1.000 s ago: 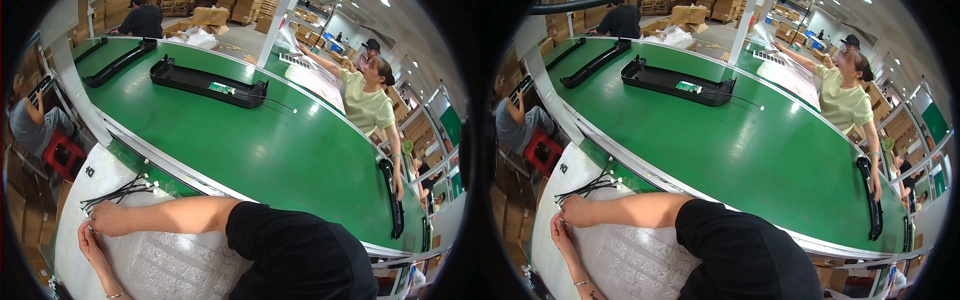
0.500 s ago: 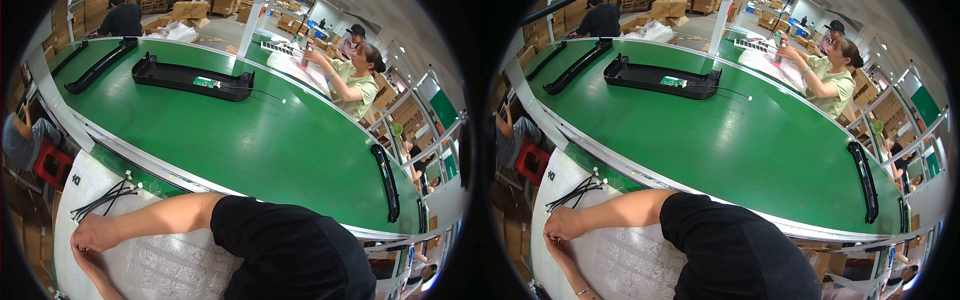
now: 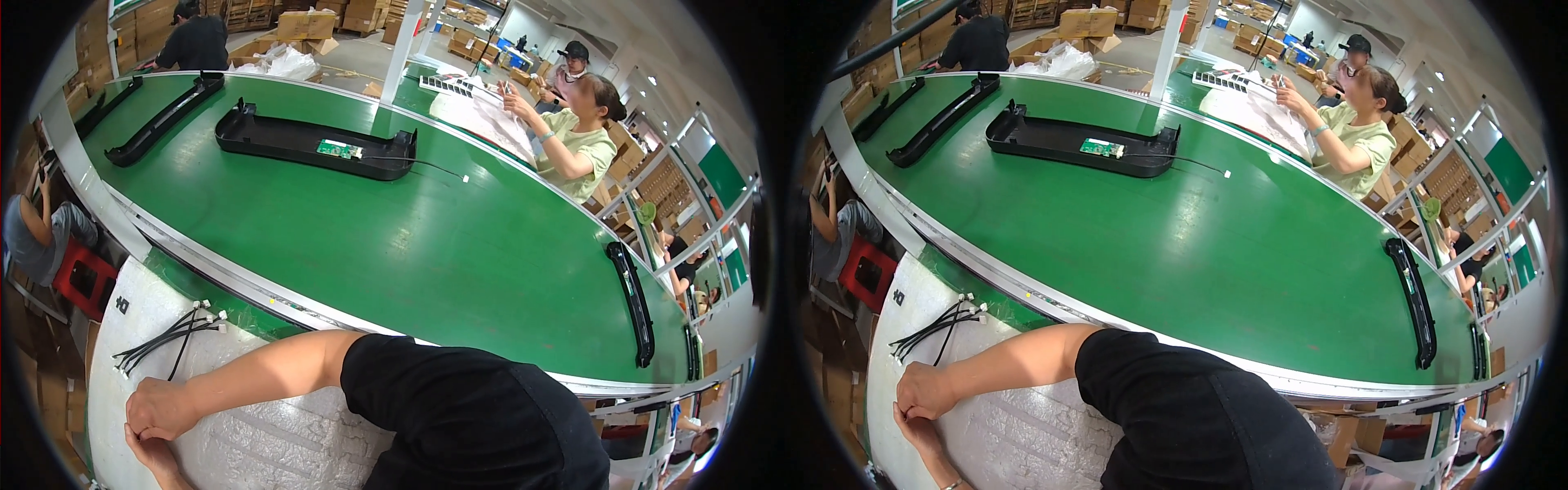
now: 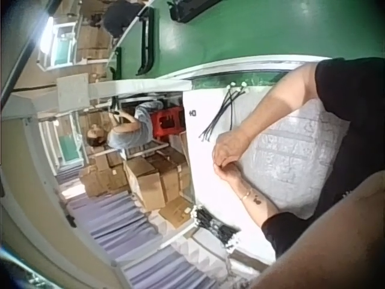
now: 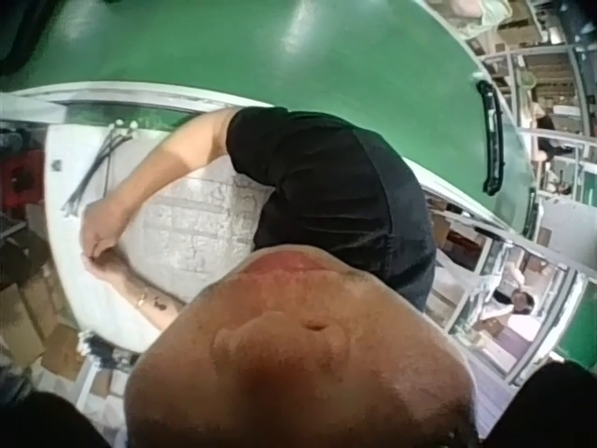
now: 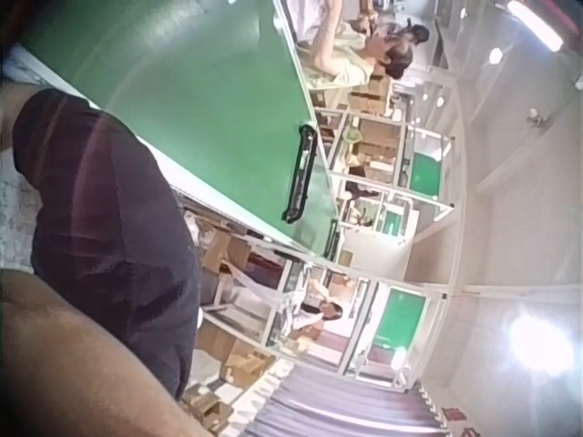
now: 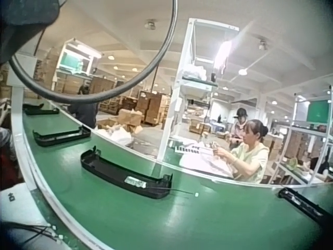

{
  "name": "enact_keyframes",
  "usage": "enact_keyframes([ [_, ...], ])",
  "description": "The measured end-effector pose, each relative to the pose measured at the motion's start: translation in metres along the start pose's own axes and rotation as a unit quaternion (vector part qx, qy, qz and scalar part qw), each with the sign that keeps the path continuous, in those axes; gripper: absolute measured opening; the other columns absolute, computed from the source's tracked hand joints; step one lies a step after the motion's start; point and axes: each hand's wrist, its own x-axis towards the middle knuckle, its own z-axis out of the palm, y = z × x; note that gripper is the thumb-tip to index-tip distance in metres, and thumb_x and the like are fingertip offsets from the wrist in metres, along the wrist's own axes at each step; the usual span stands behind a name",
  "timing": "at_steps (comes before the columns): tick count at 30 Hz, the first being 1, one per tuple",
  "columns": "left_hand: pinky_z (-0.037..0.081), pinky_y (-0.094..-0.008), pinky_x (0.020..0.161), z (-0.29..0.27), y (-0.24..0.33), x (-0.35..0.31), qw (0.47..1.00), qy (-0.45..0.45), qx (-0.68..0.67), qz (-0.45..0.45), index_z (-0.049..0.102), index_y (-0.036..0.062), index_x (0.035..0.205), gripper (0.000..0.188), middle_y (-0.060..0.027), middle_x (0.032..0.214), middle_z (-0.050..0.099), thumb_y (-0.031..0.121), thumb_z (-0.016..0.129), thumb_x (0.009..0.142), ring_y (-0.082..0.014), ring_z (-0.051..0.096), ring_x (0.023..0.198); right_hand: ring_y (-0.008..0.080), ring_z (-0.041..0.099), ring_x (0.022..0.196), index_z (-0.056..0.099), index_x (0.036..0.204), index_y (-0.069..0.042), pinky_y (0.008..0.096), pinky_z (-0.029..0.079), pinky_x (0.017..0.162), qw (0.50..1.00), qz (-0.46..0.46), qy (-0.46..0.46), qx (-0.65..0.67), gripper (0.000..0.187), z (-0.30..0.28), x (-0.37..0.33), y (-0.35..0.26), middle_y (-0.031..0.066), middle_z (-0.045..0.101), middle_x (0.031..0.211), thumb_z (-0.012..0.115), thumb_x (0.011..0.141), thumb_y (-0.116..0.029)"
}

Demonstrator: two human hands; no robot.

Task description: Assembling electronic components by connecting wire harnesses to circuit boards and applying product labels.

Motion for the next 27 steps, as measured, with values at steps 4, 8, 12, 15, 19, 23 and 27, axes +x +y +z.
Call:
enact_keyframes([
  [4,0.035,-0.0339,0.103,0.005,0.009,-0.005,0.999,-0.03,-0.038,-0.009,0.051,-0.0018,0.125,0.057,-0.0114,0.127,0.055,0.047,0.041,0.097,-0.0207,0.049,0.12,0.0279,0.062,0.067,0.06,0.06,-0.006,0.0419,0.048,0.057,1.0,-0.005,0.001,-0.003,0.017,0.001,0.003,-0.003,0.0073,0.063,0.065,0.066,0.071,-0.017],
  [8,0.036,-0.0336,0.103,0.01,0.004,0.002,0.992,-0.087,-0.08,-0.034,0.053,-0.0004,0.122,0.058,-0.0102,0.126,0.056,0.051,0.041,0.097,-0.02,0.05,0.12,0.029,0.062,0.064,0.059,0.062,-0.006,0.0415,0.047,0.055,0.999,-0.013,0.035,-0.025,0.014,-0.003,-0.003,0.005,0.0086,0.062,0.065,0.067,0.07,-0.014],
  [12,0.038,-0.0324,0.101,0.019,0.02,-0.005,0.99,-0.1,-0.094,-0.04,0.054,0.0006,0.121,0.062,-0.0093,0.122,0.059,0.056,0.041,0.096,-0.0185,0.053,0.117,0.0303,0.061,0.063,0.059,0.067,-0.005,0.0416,0.047,0.054,0.994,-0.024,0.108,0.005,0.01,0.001,0.004,0.002,0.0094,0.061,0.066,0.067,0.069,-0.012],
  [15,0.039,-0.0329,0.099,0.022,0.011,0.009,0.984,-0.14,-0.103,-0.05,0.053,0.0033,0.123,0.059,-0.0084,0.126,0.055,0.055,0.041,0.097,-0.0185,0.052,0.118,0.0305,0.061,0.063,0.06,0.069,-0.005,0.0413,0.047,0.054,0.991,-0.018,0.135,-0.015,0.009,-0.013,-0.002,0.004,0.0093,0.061,0.066,0.067,0.069,-0.011],
  [19,0.039,-0.0325,0.101,0.024,0.001,0.01,0.994,-0.049,-0.084,-0.057,0.049,0.0024,0.129,0.06,-0.0093,0.128,0.054,0.053,0.04,0.097,-0.0195,0.052,0.119,0.0311,0.062,0.064,0.06,0.07,-0.004,0.0412,0.048,0.055,0.996,-0.014,0.091,-0.011,0.009,-0.015,-0.005,0.013,0.0088,0.062,0.067,0.066,0.069,-0.01],
  [23,0.039,-0.0344,0.104,-0.02,0.001,-0.015,1.0,-0.029,0.005,0.006,0.047,0.0033,0.133,0.055,-0.014,0.13,0.054,0.044,0.042,0.097,-0.0211,0.052,0.121,0.0317,0.064,0.068,0.065,0.069,-0.006,0.0447,0.051,0.059,0.983,0.009,-0.163,-0.087,0.009,0.03,0.013,0.001,0.0127,0.066,0.07,0.061,0.07,-0.014],
  [27,0.045,-0.0285,0.085,0.081,0.002,0.019,0.992,0.009,0.119,-0.026,0.06,0.0051,0.114,0.036,-0.0036,0.105,0.063,0.034,0.044,0.099,-0.0138,0.056,0.097,0.0285,0.065,0.068,0.065,0.077,-0.008,0.0404,0.052,0.059,0.989,0.017,-0.083,-0.124,0.006,-0.028,-0.023,0.023,0.0099,0.068,0.077,0.059,0.076,-0.009],
])
